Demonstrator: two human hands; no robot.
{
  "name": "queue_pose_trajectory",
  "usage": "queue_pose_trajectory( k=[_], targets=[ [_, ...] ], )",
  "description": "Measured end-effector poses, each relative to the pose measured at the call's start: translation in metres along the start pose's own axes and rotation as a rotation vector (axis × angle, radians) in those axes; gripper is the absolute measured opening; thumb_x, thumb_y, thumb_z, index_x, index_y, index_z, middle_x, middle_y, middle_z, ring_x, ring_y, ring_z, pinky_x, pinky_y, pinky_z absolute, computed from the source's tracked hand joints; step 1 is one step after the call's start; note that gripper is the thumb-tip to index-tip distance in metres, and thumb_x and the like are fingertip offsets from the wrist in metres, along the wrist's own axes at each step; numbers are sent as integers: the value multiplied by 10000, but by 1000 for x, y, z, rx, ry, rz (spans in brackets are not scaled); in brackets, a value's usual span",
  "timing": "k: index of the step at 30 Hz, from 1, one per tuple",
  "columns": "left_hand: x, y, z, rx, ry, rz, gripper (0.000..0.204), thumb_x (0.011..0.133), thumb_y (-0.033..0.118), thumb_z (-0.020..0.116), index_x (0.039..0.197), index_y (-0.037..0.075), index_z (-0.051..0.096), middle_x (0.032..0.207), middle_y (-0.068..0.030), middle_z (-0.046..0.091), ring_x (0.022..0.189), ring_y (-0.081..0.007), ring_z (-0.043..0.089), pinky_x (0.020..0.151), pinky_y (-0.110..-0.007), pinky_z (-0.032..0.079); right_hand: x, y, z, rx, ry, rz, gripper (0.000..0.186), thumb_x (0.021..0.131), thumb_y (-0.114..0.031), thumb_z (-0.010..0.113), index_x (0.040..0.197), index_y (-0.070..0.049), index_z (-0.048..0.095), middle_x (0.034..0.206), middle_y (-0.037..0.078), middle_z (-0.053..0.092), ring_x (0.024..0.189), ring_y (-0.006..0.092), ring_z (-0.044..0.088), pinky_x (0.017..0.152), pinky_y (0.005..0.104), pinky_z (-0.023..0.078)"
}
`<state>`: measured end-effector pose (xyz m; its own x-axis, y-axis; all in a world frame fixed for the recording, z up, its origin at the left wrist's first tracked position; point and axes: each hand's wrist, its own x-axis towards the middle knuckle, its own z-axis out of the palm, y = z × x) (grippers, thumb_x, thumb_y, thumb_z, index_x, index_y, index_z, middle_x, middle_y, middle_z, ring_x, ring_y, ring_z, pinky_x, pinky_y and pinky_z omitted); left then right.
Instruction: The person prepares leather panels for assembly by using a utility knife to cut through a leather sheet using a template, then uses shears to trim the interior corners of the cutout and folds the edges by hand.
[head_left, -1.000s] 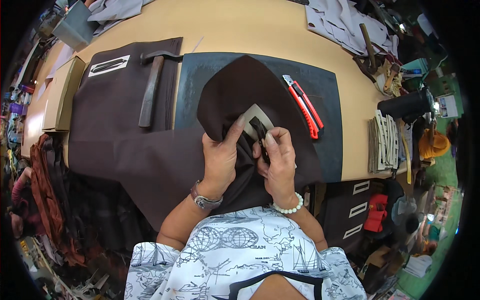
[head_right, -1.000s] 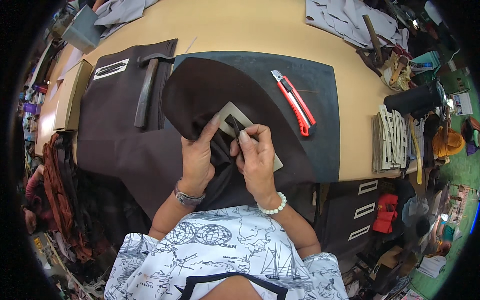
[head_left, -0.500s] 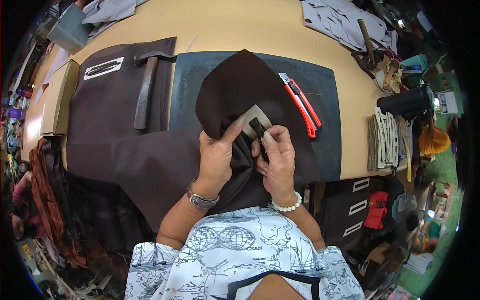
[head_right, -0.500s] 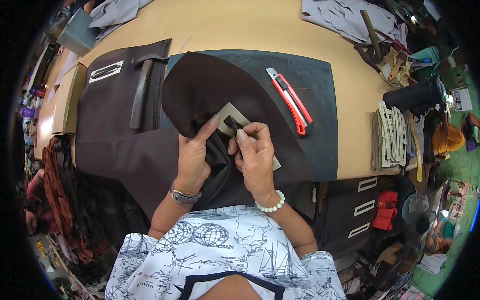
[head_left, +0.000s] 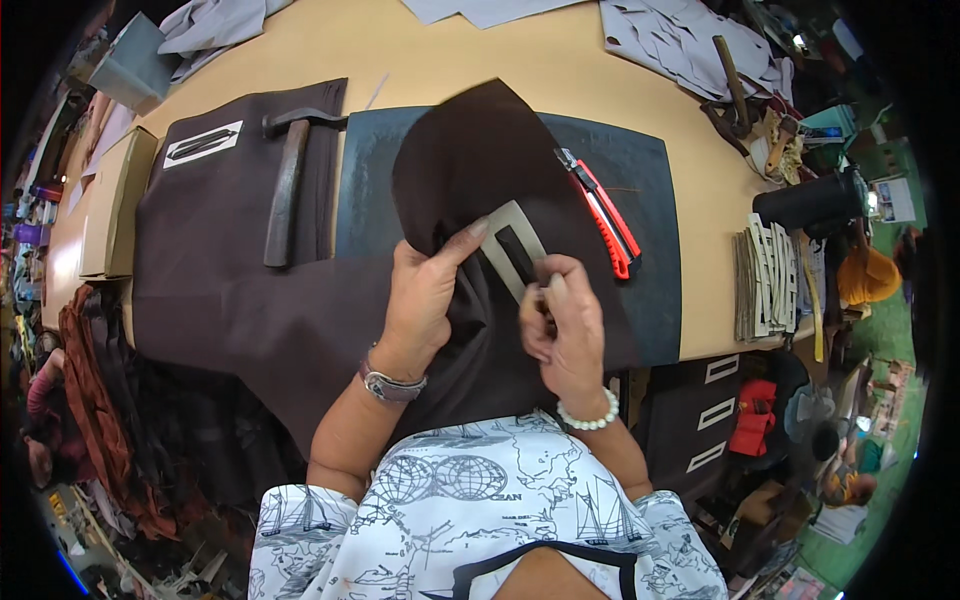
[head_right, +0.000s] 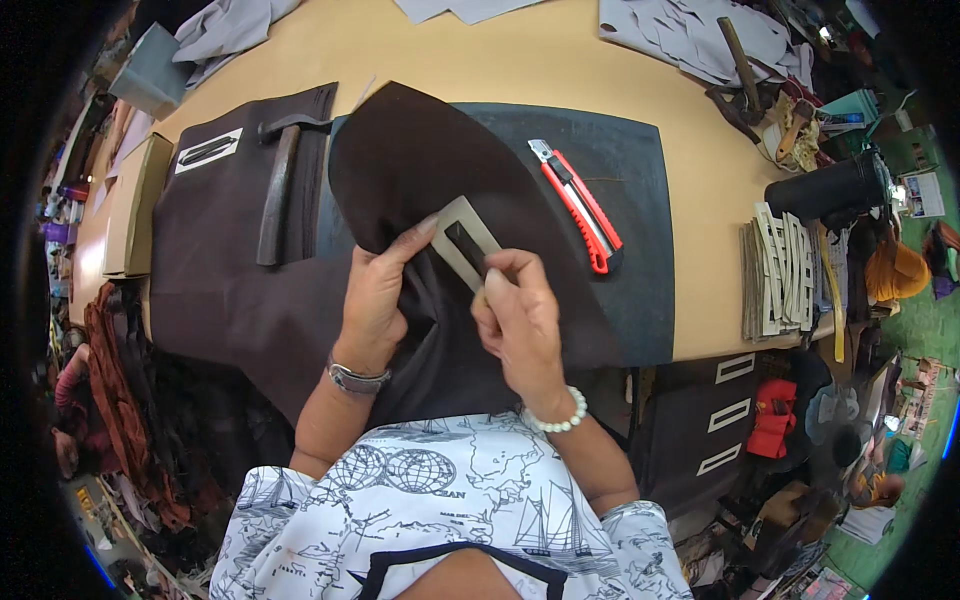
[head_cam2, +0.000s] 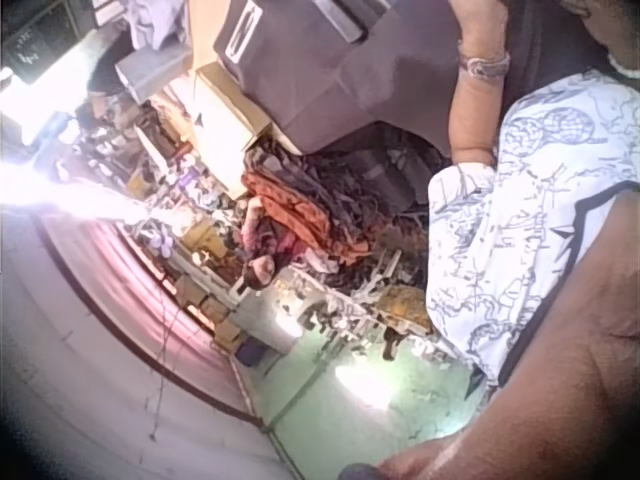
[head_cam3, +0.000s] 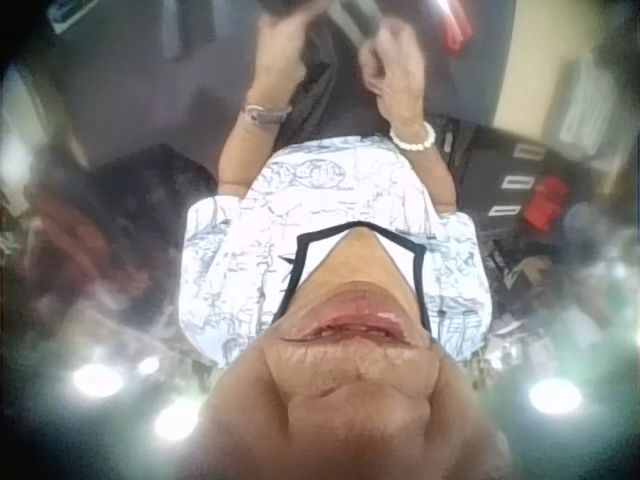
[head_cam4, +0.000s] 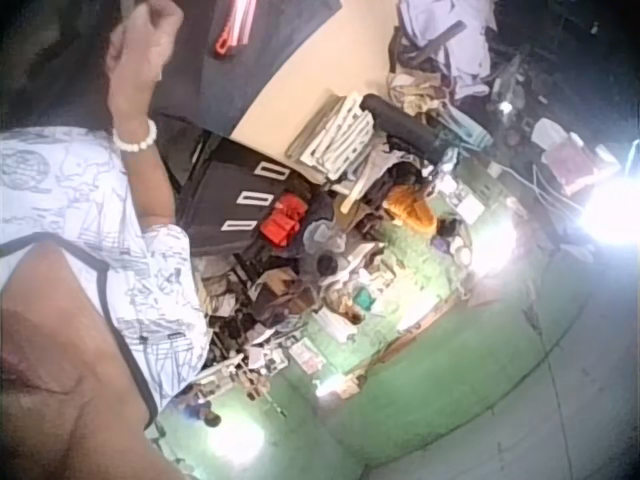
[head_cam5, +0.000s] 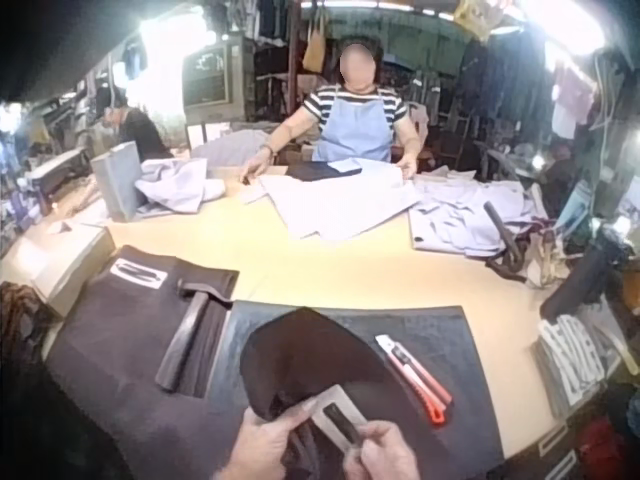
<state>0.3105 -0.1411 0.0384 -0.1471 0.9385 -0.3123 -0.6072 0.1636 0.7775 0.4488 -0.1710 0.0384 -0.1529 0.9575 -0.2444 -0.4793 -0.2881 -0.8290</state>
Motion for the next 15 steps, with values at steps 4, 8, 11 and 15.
queue_pose_trajectory(
  k=[4,8,11,15],
  targets=[
    [6,17,3,58,-112,6,199,816,60,650,1000,-13,628,946,-70,653,851,-130,614,763,-263,478,6,-35,-8,-933,-84,-510,225,746,-54,714,938,-22,600,653,-46,464,504,17,450,426,189,334],
    [6,24,9,199,-243,27,183,826,49,634,995,-19,631,932,-54,652,830,-108,602,748,-249,475,34,-53,-12,-1319,-257,-1018,302,659,-16,718,951,-41,645,693,-5,508,518,87,517,441,241,393],
    [6,25,8,221,-333,39,175,830,48,629,993,-18,636,927,-41,650,828,-94,590,748,-242,467,41,-64,-4,-1442,-333,-1177,308,644,-46,699,946,-85,655,802,32,548,524,149,543,457,275,431],
    [4,27,9,206,-376,36,175,831,56,632,992,-13,641,922,-33,650,833,-89,584,751,-239,460,49,-72,-4,-1478,-444,-1216,264,655,-66,697,915,-78,653,839,40,572,540,158,563,466,274,446]
  ],
)
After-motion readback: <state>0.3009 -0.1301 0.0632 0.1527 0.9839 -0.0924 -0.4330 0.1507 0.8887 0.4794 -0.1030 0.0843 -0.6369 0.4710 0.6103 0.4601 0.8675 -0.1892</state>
